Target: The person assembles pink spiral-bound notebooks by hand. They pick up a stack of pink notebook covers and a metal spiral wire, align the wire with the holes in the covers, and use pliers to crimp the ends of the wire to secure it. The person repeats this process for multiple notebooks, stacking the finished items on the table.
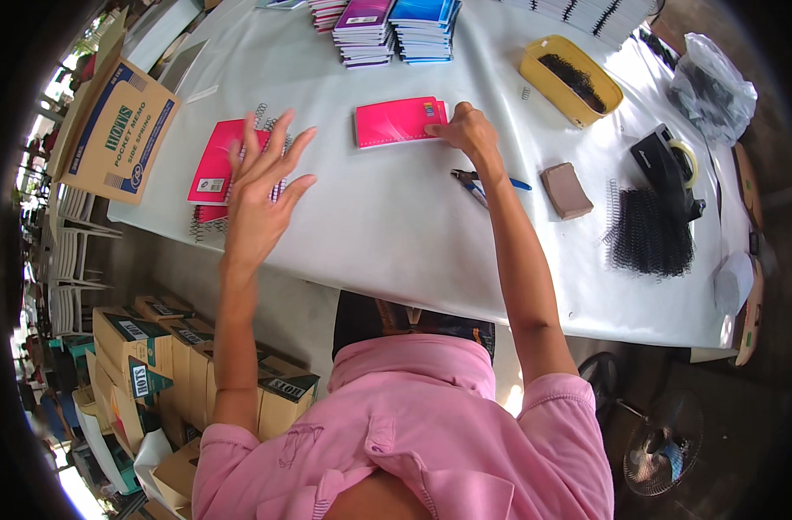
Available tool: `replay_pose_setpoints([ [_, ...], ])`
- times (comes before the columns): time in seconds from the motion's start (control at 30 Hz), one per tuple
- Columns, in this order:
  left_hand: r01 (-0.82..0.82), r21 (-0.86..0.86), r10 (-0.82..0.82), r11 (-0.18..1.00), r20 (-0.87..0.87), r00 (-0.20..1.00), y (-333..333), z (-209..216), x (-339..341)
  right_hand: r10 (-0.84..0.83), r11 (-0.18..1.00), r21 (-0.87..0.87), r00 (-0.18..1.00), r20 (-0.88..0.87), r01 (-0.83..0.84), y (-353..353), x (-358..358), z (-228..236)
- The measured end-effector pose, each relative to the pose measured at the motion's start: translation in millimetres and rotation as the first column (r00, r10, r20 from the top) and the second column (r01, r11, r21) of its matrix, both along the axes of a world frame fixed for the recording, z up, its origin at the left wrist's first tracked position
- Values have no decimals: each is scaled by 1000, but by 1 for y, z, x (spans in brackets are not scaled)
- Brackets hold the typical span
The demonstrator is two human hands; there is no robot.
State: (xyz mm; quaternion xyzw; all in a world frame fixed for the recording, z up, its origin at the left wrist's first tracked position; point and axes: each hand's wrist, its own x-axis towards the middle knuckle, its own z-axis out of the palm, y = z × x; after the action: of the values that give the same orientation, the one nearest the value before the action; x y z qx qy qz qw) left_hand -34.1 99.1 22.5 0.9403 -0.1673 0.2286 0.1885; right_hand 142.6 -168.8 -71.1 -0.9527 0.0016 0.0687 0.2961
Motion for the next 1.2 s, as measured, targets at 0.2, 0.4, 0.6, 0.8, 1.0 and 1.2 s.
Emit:
replay_pose_setpoints([
  [0.2,70,-233,-104,970,-138,985,-35,-25,42,-39,959,278,996,-85,61,-4,5,2],
  [0.4,23,-183,-73,983,-271,960,-40,-27,75,65,925,377,996,-53,-41,-14,10,16],
  [0.6,120,-533,-270,837,-213,939,-37,-24,114,369,855,71,697,614,-514,6,-20,89],
  [0.8,-76,-702,-378,708,-468,799,-26,-11,109,331,611,434,712,620,-662,17,-27,92],
  [1.0,-199,-678,-294,708,-539,789,9,-25,100,530,837,-178,683,503,-518,-2,-33,-18],
  [1.2,-210,-925,-530,316,-356,770,15,-40,74,446,872,-204,551,705,-446,-13,-38,10],
])
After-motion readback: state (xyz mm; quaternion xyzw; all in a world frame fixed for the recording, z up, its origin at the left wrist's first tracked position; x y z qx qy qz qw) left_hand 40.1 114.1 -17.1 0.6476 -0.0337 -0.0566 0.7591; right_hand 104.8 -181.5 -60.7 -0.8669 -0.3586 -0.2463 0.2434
